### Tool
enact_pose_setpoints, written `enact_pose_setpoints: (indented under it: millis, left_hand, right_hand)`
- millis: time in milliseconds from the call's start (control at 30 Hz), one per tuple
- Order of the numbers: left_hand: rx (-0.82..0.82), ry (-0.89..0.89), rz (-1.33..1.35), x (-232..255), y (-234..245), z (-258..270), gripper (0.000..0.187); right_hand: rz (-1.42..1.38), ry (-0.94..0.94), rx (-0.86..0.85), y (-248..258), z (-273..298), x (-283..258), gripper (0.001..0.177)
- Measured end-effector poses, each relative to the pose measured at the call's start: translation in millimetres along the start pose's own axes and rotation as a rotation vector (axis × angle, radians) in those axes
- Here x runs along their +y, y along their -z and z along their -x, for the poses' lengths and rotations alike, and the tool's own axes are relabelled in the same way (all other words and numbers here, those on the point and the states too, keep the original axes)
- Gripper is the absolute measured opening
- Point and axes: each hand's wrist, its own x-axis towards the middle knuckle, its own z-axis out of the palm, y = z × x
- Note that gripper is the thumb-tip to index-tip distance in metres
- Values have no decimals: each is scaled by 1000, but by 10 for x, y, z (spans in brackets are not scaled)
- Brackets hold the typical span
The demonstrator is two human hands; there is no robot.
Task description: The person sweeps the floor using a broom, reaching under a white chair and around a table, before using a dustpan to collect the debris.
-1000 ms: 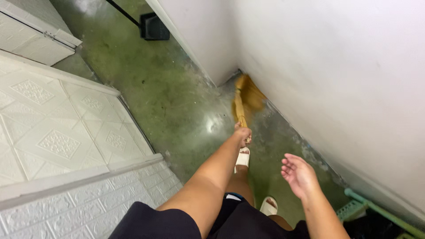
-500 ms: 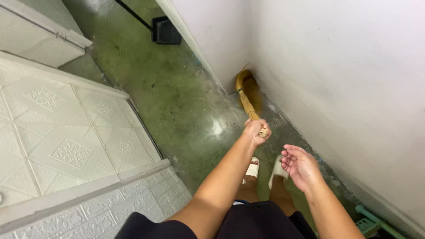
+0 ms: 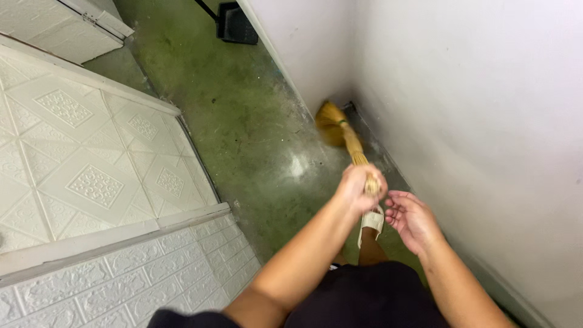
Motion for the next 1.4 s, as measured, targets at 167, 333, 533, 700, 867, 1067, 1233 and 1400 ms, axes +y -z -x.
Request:
enact_pose_setpoints:
  millis: [167, 333, 533, 700, 867, 1067, 1233, 1400]
  left_hand:
    - [-76, 139, 143, 303, 273, -571, 29]
    - [102, -38, -57, -22, -154, -468, 22]
    - [-41, 150, 152, -151, 163, -402, 17]
    - [101, 10, 26, 144, 235, -769, 10]
    - [195, -9, -97, -380, -295, 546, 43]
    - [-34, 226, 218, -97, 526, -435, 4]
    - [227, -3, -31, -4, 710, -887, 11]
    - [309, 21, -140, -915, 202, 670, 61]
  right_hand:
    - [30, -64, 51, 37, -237, -110, 17]
    - [31, -32, -55, 34, -283, -144, 19]
    - [56, -88, -15, 90, -411, -172, 21]
    - [102, -61, -10, 180, -493, -201, 16]
    - [56, -46, -18, 322, -650, -161, 16]
    - [115, -107, 11, 234, -619, -87, 16]
    - [129, -65, -39, 163, -429, -197, 15]
    - [132, -45, -5, 292, -449, -54, 15]
